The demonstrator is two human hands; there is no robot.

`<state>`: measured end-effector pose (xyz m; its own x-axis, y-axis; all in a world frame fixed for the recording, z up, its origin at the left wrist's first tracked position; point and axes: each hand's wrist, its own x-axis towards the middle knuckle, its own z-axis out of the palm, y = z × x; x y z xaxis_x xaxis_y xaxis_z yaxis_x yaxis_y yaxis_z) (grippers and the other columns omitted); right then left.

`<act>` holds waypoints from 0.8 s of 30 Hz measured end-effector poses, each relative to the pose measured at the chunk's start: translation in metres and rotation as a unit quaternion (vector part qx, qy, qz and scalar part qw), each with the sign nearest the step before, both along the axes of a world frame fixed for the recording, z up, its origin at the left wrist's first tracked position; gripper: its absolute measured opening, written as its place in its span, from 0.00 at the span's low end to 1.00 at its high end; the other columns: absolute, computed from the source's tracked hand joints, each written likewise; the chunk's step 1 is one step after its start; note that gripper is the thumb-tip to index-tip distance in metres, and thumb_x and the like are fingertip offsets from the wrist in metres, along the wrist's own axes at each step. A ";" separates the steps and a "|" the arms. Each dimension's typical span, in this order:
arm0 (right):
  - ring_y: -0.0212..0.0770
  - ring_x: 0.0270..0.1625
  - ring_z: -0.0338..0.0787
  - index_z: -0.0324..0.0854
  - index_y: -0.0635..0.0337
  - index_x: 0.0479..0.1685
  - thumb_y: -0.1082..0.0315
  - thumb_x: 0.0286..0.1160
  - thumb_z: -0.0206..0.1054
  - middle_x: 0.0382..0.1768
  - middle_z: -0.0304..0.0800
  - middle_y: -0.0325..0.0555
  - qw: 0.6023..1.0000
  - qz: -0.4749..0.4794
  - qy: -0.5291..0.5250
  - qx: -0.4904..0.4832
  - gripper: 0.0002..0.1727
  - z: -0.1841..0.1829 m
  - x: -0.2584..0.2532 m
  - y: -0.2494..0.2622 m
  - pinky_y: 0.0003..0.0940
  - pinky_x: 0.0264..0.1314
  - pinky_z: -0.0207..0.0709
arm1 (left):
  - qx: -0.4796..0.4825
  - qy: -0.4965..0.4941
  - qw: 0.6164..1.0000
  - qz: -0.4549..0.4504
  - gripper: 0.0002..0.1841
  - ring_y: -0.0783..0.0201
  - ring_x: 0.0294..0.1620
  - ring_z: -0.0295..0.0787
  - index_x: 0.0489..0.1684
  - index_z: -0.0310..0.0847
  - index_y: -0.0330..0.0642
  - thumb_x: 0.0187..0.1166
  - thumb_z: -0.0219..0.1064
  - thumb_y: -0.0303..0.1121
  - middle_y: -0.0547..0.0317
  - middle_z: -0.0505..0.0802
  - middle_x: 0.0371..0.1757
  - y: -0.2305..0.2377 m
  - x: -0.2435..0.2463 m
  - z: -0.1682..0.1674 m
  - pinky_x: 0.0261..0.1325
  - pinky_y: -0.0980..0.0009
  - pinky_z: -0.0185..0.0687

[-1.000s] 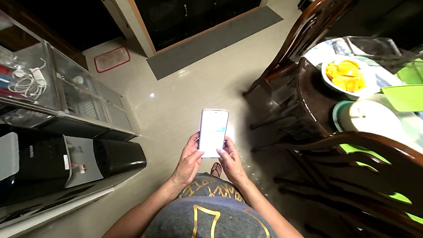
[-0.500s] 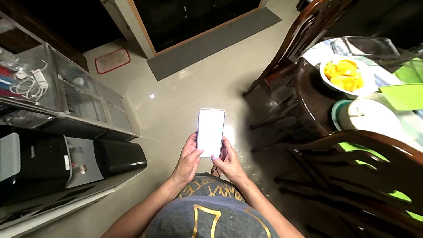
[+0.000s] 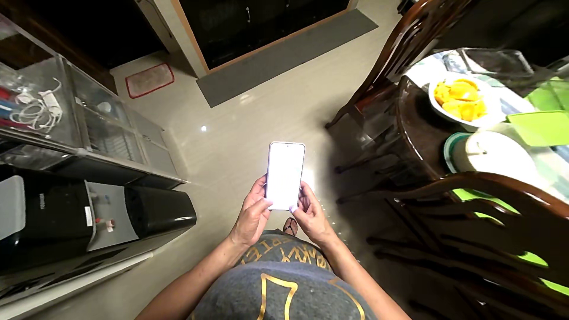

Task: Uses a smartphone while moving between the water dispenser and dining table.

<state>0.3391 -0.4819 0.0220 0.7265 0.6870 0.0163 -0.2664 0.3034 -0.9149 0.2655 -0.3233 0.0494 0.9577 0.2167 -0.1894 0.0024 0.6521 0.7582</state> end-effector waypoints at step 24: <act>0.41 0.61 0.90 0.58 0.72 0.74 0.84 0.68 0.63 0.62 0.84 0.56 0.999 -0.046 0.013 -0.005 0.32 0.005 -0.009 0.002 0.37 0.67 0.85 | -0.013 -0.019 0.999 -0.026 0.35 0.52 0.71 0.84 0.87 0.48 0.32 0.73 0.46 0.13 0.39 0.80 0.75 -0.002 -0.007 -0.001 0.75 0.54 0.80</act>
<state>0.3305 -0.4798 0.0271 0.7871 0.6167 -0.0097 -0.2611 0.3188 -0.9111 0.2588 -0.3253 0.0489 0.9743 0.1618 -0.1570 0.0078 0.6717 0.7408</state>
